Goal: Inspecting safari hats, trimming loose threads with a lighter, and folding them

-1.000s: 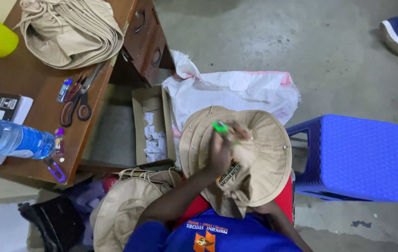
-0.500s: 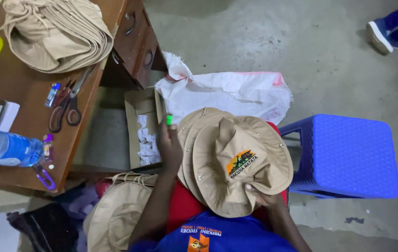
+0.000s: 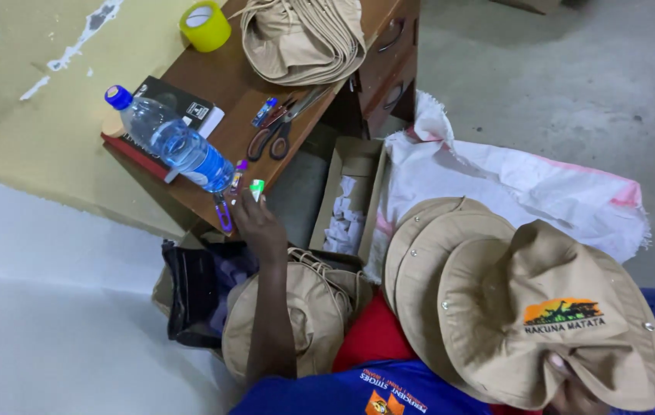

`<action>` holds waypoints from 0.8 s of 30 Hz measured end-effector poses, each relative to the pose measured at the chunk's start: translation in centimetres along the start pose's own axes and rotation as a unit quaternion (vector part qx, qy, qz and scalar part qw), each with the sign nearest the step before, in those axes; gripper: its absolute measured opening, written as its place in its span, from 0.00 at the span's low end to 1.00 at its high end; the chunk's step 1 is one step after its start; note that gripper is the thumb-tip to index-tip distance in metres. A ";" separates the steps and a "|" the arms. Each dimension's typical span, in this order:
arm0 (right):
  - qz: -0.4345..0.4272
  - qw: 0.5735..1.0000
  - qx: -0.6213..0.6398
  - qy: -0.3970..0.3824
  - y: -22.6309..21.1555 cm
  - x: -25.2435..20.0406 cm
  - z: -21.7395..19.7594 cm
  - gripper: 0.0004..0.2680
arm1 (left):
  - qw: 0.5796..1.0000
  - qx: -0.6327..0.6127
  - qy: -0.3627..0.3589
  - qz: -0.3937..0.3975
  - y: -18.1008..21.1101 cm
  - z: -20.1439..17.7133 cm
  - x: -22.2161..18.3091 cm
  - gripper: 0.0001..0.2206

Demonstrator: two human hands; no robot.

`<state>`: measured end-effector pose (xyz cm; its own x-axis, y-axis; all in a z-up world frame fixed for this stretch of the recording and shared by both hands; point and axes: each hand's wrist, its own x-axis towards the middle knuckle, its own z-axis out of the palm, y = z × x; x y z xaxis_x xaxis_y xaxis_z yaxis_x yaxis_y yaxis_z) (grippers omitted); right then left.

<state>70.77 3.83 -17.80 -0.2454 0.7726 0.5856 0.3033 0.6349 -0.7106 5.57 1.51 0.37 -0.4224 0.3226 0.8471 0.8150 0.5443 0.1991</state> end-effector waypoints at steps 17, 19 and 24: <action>0.221 0.921 -0.243 -0.207 -3.2 11.4 -1.9 0.13 | 0.940 -0.314 -0.135 0.014 11.7 1.1 -4.6 0.08; 0.291 0.879 -0.259 -0.276 -6.4 15.7 2.5 0.14 | 0.865 -0.486 -0.123 0.019 14.9 2.1 -8.1 0.06; 0.142 0.882 -0.370 -0.256 -4.5 12.1 14.4 0.18 | 0.613 -0.702 -0.213 0.293 23.3 -7.8 -14.2 0.10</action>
<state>53.18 10.41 -13.16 -0.3880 0.9209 0.0374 0.8911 0.3852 -0.2399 33.65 3.59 -3.15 0.2849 0.4800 0.8297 0.2885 -0.8684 0.4033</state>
